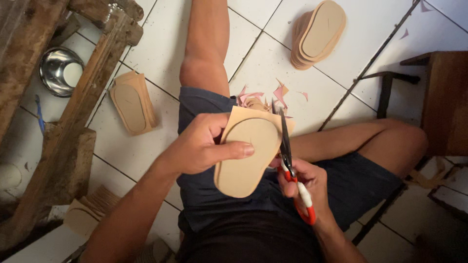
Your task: The person sits on the workshop floor and trims the edge of a cardboard sandal footbed blank with scissors, rotating the blank to cut evenly around the outline. Finished footbeds are placed on a growing stack on the floor beside them.
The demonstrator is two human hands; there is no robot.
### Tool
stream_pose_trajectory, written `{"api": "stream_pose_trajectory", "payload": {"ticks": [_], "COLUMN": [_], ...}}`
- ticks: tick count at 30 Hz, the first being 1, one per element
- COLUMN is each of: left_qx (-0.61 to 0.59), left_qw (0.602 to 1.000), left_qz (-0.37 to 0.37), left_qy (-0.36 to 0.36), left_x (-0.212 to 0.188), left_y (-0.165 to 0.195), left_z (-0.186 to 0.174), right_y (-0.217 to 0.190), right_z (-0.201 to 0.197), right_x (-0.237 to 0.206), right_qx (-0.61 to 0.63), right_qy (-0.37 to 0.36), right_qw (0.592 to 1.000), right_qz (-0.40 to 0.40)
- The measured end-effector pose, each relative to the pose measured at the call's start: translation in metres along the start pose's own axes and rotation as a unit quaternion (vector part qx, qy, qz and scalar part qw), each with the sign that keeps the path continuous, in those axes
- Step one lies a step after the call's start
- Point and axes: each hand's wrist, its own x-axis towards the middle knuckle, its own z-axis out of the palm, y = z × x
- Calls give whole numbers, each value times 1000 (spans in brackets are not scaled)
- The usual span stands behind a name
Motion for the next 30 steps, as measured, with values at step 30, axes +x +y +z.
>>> {"api": "stream_pose_trajectory", "payload": {"ticks": [30], "left_qx": [-384], "left_qw": [835], "left_qz": [227], "left_qy": [322], "left_x": [36], "left_y": [-66], "left_z": [60], "right_y": [2], "right_z": [2], "right_x": [11], "right_qx": [-15], "right_qy": [-70], "right_qw": [997], "right_qz": [4]}}
